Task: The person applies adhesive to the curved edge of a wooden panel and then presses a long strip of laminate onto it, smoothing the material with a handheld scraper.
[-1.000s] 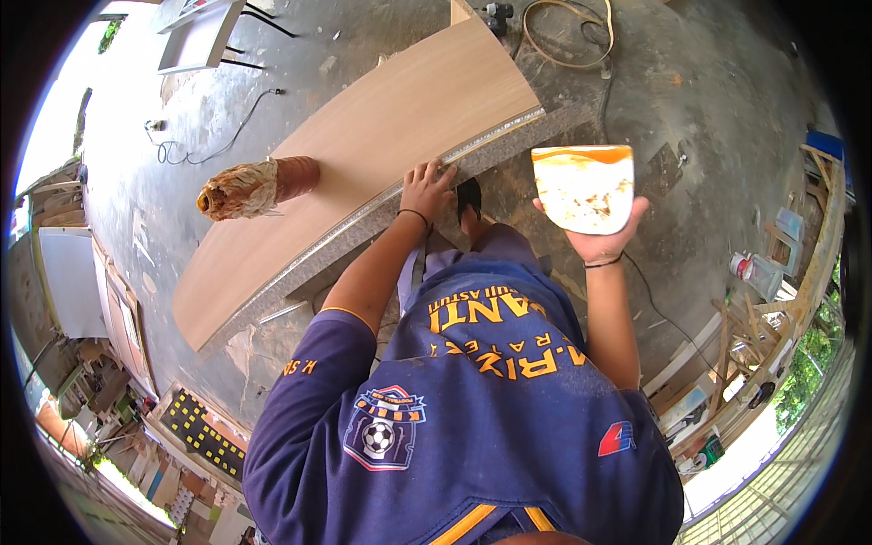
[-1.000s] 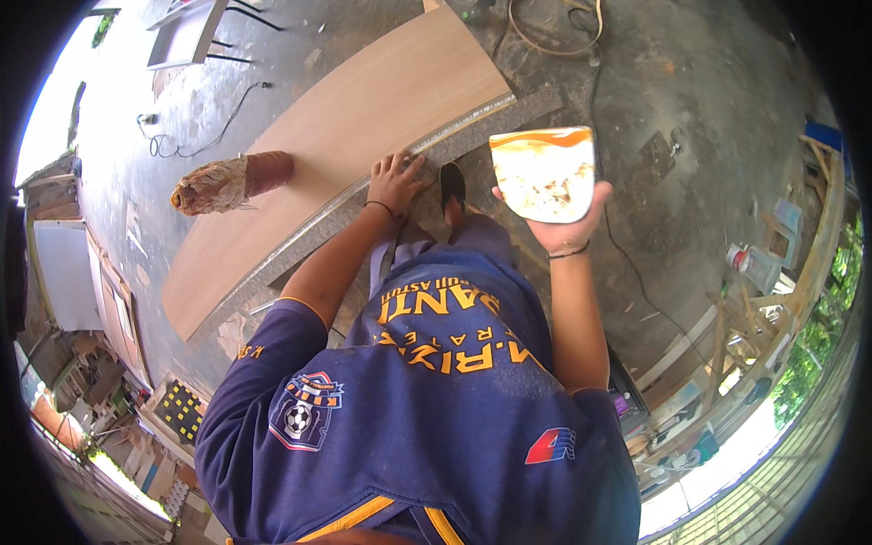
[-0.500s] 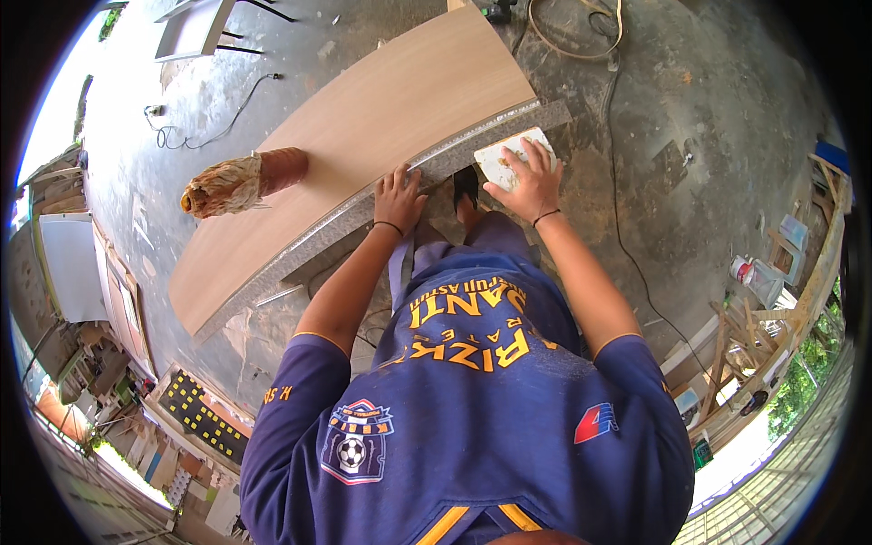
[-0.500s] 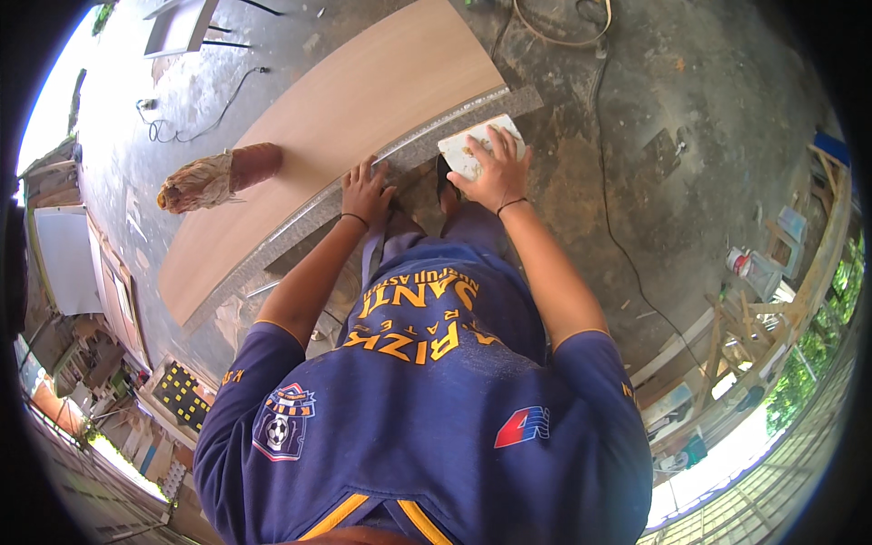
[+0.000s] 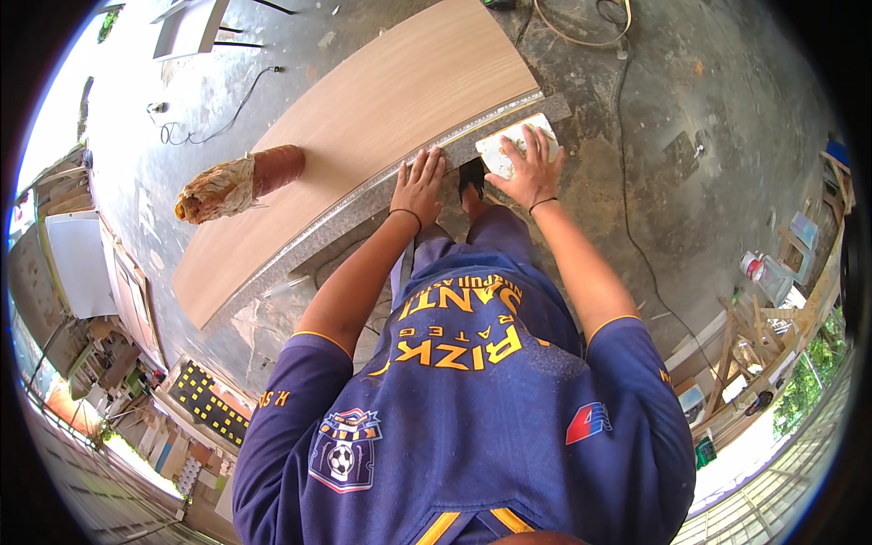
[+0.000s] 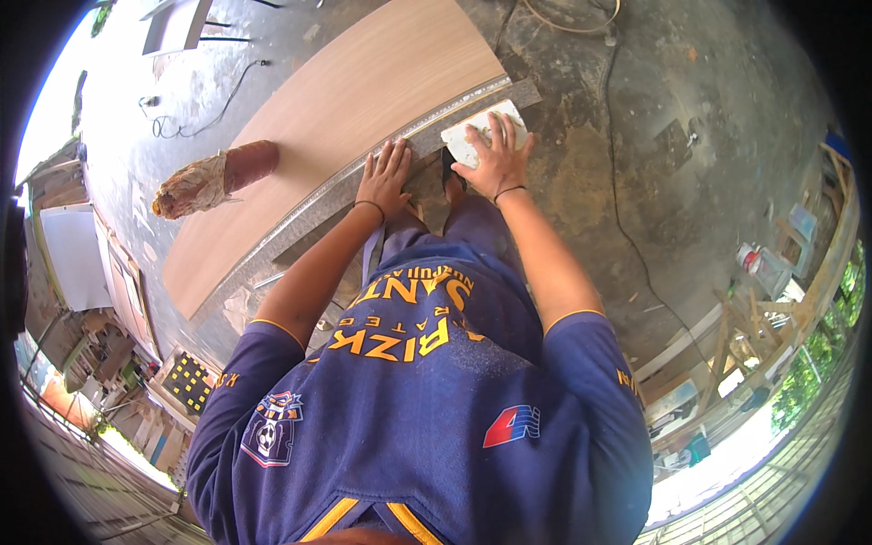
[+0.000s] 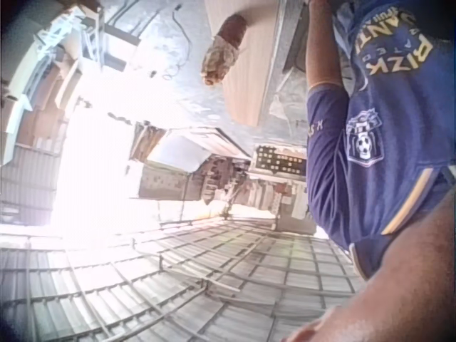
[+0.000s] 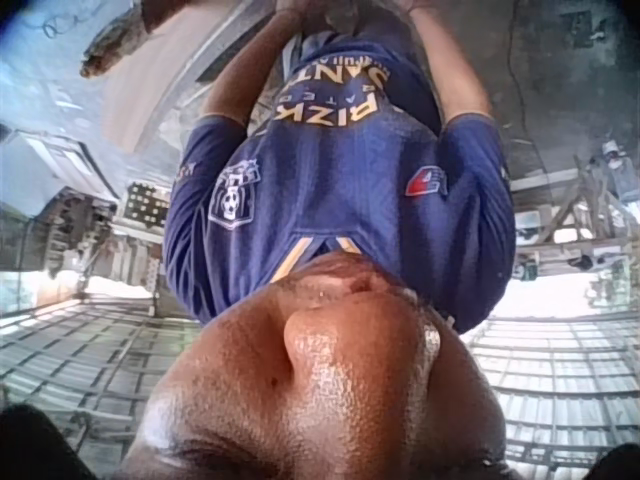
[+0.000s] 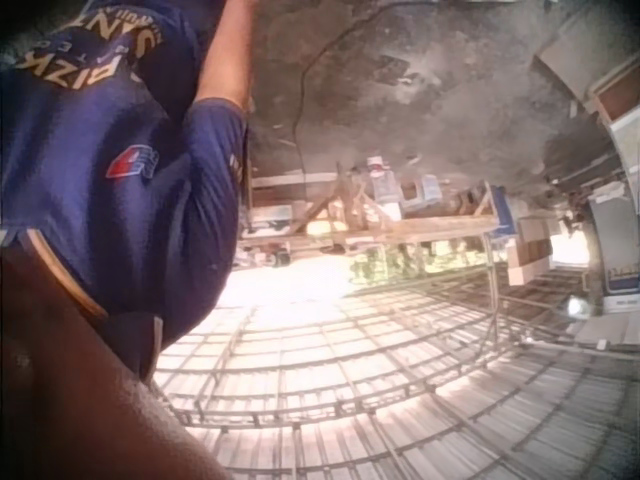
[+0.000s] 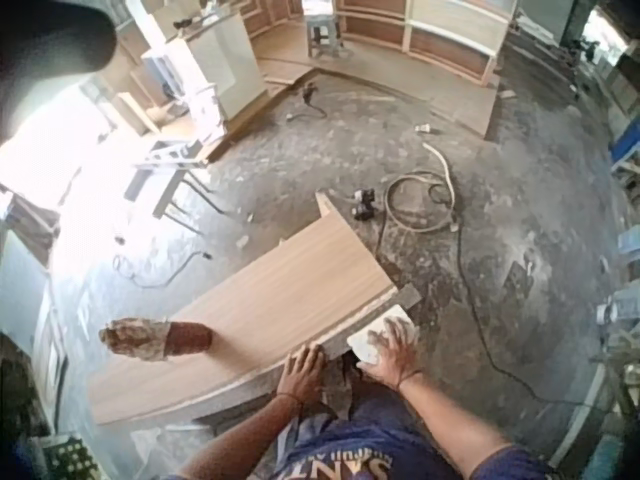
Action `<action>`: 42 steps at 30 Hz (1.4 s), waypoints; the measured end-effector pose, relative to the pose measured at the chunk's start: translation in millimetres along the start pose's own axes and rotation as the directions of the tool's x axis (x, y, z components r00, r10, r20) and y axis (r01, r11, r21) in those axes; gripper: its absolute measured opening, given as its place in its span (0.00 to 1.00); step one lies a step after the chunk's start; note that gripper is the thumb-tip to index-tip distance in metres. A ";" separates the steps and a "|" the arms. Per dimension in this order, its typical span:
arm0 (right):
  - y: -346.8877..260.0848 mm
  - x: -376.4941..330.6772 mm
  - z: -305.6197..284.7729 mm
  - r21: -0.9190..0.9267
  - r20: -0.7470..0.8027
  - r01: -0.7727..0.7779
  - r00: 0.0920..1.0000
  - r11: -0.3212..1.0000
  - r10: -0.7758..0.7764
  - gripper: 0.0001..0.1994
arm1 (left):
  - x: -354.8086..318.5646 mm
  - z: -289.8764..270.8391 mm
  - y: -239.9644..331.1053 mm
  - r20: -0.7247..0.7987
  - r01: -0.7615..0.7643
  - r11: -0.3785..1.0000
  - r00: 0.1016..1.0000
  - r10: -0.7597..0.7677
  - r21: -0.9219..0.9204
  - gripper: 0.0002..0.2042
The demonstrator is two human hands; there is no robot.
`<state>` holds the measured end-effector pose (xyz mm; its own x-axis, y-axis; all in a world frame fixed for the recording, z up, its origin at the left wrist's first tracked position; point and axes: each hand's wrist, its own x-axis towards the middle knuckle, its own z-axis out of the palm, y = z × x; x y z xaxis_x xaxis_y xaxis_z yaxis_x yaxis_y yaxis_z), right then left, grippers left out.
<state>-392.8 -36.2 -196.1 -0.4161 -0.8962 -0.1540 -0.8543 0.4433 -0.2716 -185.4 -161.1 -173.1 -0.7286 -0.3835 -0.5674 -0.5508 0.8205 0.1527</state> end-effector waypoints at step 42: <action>-20.0 -9.6 -49.1 -0.005 0.148 -0.080 0.986 0.997 0.080 0.33 | 23.7 -23.3 31.4 0.111 0.044 0.999 0.993 -0.043 -0.015 0.44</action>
<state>-386.9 -37.3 -142.5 -0.4325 -0.8452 -0.3140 -0.8199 0.5135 -0.2532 -229.5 -154.3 -163.0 -0.6548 -0.3687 -0.6597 -0.5886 0.7964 0.1392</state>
